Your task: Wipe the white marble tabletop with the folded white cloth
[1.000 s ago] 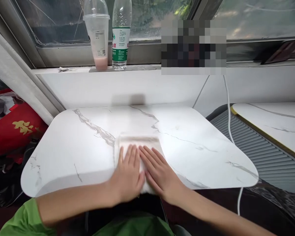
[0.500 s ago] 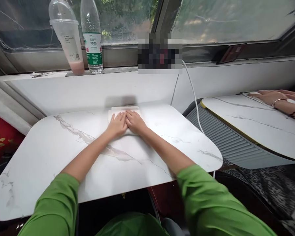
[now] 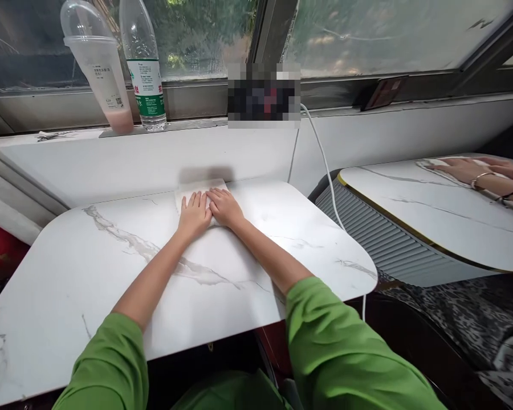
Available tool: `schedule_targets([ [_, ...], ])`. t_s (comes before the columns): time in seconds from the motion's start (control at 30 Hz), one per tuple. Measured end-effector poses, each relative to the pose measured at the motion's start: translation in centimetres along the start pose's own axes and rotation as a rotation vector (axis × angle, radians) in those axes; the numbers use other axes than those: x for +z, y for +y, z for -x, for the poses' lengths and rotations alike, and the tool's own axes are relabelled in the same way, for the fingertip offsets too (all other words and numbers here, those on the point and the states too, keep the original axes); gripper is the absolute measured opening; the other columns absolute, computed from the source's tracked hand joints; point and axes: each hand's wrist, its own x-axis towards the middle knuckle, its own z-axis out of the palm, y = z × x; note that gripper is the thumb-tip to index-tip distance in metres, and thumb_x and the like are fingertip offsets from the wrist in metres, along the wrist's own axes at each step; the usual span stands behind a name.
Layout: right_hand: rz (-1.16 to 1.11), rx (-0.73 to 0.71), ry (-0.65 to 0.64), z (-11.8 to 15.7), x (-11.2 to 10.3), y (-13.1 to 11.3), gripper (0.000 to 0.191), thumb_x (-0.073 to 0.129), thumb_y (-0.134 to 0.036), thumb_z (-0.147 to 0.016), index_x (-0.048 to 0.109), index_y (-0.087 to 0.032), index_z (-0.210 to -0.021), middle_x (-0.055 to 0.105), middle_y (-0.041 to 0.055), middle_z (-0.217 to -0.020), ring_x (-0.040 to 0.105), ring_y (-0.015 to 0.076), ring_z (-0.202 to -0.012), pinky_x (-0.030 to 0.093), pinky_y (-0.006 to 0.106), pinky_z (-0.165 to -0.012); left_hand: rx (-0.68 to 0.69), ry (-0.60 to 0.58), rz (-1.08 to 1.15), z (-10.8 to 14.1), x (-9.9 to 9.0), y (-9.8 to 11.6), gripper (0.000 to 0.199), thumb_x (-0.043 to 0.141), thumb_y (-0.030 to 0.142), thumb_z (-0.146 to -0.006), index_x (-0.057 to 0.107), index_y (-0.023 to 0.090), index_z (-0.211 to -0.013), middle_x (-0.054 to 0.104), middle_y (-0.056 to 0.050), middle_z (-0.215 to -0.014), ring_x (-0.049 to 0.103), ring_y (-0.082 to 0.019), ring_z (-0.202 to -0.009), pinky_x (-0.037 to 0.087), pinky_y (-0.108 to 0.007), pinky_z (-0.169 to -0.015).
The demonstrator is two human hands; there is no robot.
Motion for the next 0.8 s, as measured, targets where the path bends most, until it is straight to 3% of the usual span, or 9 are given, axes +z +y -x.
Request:
schedule_targets([
  [0.13,0.041,-0.043,-0.026,5.4,-1.5,-0.2,0.051,0.026,-0.017,-0.09,0.046,-0.005,-0.135,0.045,0.0125,-0.142,0.037,0.0221,-0.134,0.025,0.04,-0.112,0.067,-0.03,-0.003,4.0,-0.7,2.8,0.054,0.029,0.028,-0.095,0.031,0.004,-0.144,0.028,-0.017,-0.151,0.022,-0.028,-0.141,0.012,-0.051,-0.115],
  [0.3,0.171,-0.093,-0.008,15.6,-4.6,-0.1,0.051,0.033,-0.02,-0.088,0.049,0.0,-0.132,0.05,0.0199,-0.136,0.042,0.0295,-0.13,0.035,0.048,-0.107,0.283,-0.099,0.054,10.5,-1.9,7.9,0.056,0.03,0.033,-0.096,0.03,0.005,-0.144,0.025,-0.017,-0.151,0.018,-0.029,-0.142,0.011,-0.053,-0.115],
  [0.4,0.191,-0.148,0.051,21.1,-6.6,0.1,0.057,0.033,-0.018,-0.088,0.034,-0.005,-0.143,0.049,0.0174,-0.138,0.04,0.0269,-0.132,0.037,0.048,-0.106,0.378,-0.131,0.14,13.9,-3.0,10.7,0.057,0.026,0.032,-0.097,0.026,0.003,-0.145,0.021,-0.017,-0.152,0.008,-0.029,-0.143,0.009,-0.057,-0.115],
  [0.5,0.198,-0.157,0.067,24.6,-7.9,0.6,0.065,0.033,-0.019,-0.09,0.013,-0.011,-0.151,0.047,0.0144,-0.14,0.039,0.0235,-0.133,0.04,0.047,-0.105,0.461,-0.247,0.283,15.5,-4.0,12.6,0.058,0.027,0.03,-0.096,0.02,0.003,-0.147,0.013,-0.015,-0.154,-0.001,-0.028,-0.143,0.009,-0.058,-0.114],
  [0.6,0.209,-0.121,0.05,25.7,-8.1,1.5,0.068,0.032,-0.022,-0.091,0.003,-0.016,-0.152,0.045,0.0121,-0.142,0.038,0.0226,-0.134,0.04,0.048,-0.105,0.453,-0.399,0.383,14.7,-4.1,13.5,0.061,0.028,0.027,-0.093,0.016,0.002,-0.148,0.007,-0.016,-0.154,-0.001,-0.028,-0.143,0.013,-0.056,-0.115],
  [0.67,0.21,-0.085,0.048,24.8,-7.4,2.6,0.066,0.03,-0.022,-0.091,0.006,-0.015,-0.152,0.045,0.0126,-0.142,0.036,0.0236,-0.135,0.038,0.05,-0.106,0.418,-0.426,0.393,12.8,-3.5,13.7,0.061,0.027,0.026,-0.092,0.015,0.003,-0.148,0.008,-0.016,-0.154,0.0,-0.027,-0.143,0.014,-0.054,-0.115],
  [0.8,0.217,-0.01,0.026,18.9,-5.0,5.6,0.058,0.027,-0.021,-0.09,0.028,-0.009,-0.147,0.044,0.0157,-0.142,0.035,0.027,-0.135,0.033,0.053,-0.108,0.334,-0.37,0.264,6.9,-1.3,12.7,0.058,0.022,0.027,-0.094,0.019,0.006,-0.148,0.016,-0.012,-0.155,0.008,-0.024,-0.144,0.011,-0.051,-0.116],
])
